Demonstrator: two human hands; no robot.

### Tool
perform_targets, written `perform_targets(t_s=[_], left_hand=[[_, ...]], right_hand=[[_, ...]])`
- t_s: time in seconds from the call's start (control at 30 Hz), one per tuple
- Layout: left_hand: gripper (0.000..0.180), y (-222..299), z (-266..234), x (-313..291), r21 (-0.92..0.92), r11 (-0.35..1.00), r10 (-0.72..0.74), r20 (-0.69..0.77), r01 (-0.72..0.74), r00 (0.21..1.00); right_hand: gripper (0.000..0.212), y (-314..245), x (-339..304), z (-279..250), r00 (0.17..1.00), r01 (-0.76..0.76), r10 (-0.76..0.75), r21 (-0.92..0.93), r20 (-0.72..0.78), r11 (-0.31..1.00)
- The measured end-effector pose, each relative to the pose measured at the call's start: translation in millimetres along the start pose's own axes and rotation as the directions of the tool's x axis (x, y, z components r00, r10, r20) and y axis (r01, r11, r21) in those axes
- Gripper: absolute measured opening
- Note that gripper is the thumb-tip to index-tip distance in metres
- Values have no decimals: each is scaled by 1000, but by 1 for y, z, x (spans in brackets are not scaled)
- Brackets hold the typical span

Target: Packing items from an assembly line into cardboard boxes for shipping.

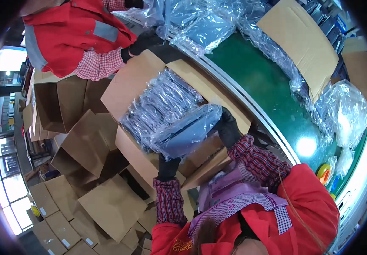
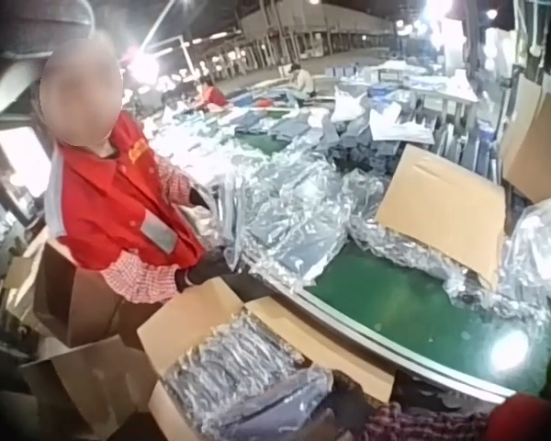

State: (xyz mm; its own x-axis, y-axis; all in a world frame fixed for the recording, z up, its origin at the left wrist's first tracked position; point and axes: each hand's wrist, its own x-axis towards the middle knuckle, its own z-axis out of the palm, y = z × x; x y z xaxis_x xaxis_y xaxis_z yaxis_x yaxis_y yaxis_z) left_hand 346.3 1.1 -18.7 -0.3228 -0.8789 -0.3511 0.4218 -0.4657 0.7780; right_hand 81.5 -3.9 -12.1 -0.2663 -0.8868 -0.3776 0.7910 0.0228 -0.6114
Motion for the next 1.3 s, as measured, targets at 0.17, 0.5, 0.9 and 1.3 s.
perform_targets(t_s=[0.17,0.5,0.9,1.3], left_hand=[[66,5,15,17,-145,989,21,-59,-30,998],[65,-7,17,19,-451,883,-202,-112,132,973],[53,-30,4,38,747,659,101,-205,89,973],[52,-35,157,71,-157,978,-142,-16,138,990]], right_hand=[[47,-9,17,0,982,138,-153,132,111,981],[45,-24,22,-8,981,141,-152,96,117,985],[47,-76,38,-24,974,126,-145,115,173,985],[54,-134,36,-76,944,329,-323,-112,74,938]])
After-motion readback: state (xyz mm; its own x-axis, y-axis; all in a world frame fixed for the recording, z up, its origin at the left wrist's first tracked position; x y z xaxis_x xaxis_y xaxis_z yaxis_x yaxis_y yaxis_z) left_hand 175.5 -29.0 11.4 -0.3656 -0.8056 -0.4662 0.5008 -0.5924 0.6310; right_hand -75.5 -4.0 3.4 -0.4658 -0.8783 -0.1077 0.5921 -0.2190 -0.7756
